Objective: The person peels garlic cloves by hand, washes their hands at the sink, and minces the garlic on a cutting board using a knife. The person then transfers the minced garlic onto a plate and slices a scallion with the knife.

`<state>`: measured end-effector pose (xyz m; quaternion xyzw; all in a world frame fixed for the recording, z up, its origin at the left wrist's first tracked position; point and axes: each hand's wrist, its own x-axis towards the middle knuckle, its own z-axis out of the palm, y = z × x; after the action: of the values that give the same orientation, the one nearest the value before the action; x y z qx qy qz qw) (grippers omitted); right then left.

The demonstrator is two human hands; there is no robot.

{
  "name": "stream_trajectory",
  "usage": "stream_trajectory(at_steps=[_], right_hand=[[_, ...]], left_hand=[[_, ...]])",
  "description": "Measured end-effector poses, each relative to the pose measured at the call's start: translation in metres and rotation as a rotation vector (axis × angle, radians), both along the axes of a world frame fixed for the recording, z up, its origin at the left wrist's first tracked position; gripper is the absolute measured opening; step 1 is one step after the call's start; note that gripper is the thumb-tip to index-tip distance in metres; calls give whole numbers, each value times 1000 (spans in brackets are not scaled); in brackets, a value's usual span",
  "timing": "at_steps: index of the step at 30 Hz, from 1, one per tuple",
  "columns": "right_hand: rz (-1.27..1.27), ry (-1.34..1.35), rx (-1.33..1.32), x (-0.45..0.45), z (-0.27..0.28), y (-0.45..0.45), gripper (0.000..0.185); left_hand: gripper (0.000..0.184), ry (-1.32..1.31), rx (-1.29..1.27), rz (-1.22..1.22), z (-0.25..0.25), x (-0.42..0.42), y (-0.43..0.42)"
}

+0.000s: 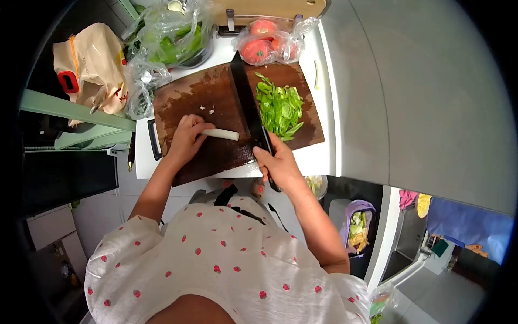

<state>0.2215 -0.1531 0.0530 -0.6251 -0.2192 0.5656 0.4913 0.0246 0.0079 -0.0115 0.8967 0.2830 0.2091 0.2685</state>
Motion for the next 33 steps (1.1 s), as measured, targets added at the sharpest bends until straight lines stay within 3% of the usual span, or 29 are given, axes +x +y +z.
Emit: stream_trajectory(at_steps=[5,7,9,11,14,17,22,33], right_hand=[[-1,-46,-85,8,-11,-13,21],[54,-280,-45,11,-25,-14,27],[100,-598,102,10,-39,-14,30],[158,-591,-100,14,-30,-6,36],[220,-575,-421,6,-6,15,40],[203,-800,-214,11,-29,10,36],[221,-730,-110,10,-22,-8,26],[372,-802,-204,4,14,-22,28]], left_hand=[[28,-86,187,-49,-34,19,7],[28,-130,290,1,-36,27,3],[27,-144,207,93,-33,28,-10],[25,-192,54,154,-31,27,-20],[25,-272,58,70,-43,24,-30],[25,-288,113,96,-40,30,-28],[18,-324,135,67,-46,38,-28],[12,-357,144,82,-46,41,-27]])
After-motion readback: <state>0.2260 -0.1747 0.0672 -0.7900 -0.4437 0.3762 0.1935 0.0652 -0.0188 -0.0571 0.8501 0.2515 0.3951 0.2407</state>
